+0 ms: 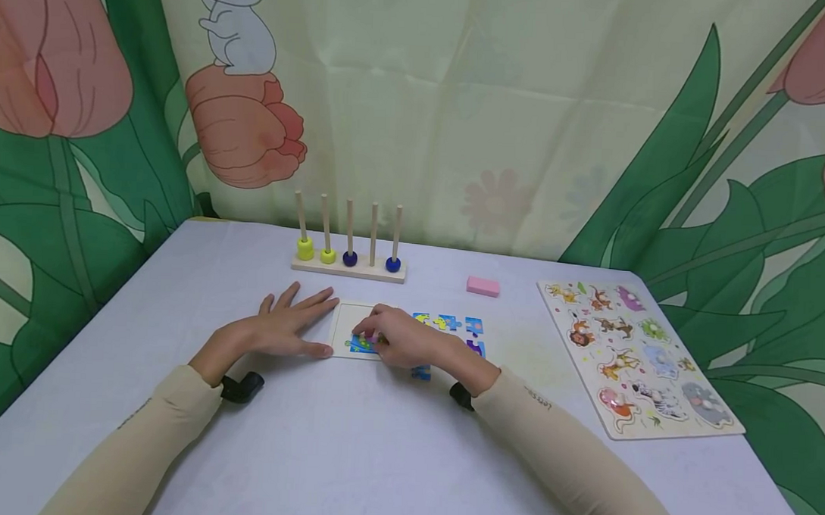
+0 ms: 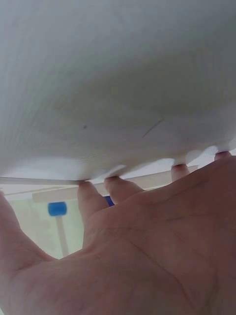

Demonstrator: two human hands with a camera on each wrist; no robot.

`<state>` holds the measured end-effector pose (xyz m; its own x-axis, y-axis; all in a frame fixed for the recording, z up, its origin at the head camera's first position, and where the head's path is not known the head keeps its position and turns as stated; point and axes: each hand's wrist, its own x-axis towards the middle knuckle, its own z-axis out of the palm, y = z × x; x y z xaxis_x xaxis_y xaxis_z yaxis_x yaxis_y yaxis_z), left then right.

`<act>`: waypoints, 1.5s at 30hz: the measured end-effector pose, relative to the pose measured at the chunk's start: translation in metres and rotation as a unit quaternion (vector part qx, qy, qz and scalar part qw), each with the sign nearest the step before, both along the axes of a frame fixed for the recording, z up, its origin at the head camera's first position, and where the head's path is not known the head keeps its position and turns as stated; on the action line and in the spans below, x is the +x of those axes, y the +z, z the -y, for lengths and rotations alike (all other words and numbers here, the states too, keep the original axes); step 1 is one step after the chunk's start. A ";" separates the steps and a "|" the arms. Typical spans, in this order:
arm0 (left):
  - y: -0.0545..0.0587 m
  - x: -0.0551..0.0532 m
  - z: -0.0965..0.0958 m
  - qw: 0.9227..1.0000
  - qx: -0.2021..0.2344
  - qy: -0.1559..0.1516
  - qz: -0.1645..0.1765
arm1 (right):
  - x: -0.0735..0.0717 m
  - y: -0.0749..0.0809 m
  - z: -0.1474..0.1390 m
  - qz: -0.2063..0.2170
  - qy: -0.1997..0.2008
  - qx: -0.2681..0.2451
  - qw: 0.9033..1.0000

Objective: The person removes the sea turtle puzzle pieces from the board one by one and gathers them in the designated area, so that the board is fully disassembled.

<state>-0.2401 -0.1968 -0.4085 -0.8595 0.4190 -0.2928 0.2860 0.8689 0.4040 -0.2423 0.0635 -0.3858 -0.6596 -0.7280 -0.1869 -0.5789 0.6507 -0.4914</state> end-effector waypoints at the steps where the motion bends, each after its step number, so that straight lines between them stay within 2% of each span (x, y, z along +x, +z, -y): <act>1: 0.000 0.000 0.000 1.000 -0.001 0.000 0.000 | 0.000 0.000 0.000 0.003 0.000 0.000 1.000; 11: 0.006 0.005 -0.001 1.000 0.003 -0.004 -0.004 | -0.003 0.001 0.005 0.016 0.001 0.017 1.000; 21: 0.004 0.003 0.000 1.000 0.004 -0.005 -0.006 | -0.004 0.004 0.007 0.017 -0.010 0.008 1.000; 31: 0.001 0.001 0.000 1.000 -0.004 -0.003 -0.006 | -0.001 0.002 0.003 0.002 -0.020 -0.008 1.000; 45: 0.001 0.002 0.001 1.000 0.003 -0.006 -0.007 | 0.004 0.004 0.003 -0.030 -0.003 0.010 1.000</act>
<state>-0.2385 -0.1973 -0.4070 -0.8584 0.4309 -0.2784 0.3018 0.8630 0.4051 -0.2383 0.0606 -0.3821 -0.6748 -0.7201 -0.1613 -0.6022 0.6637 -0.4436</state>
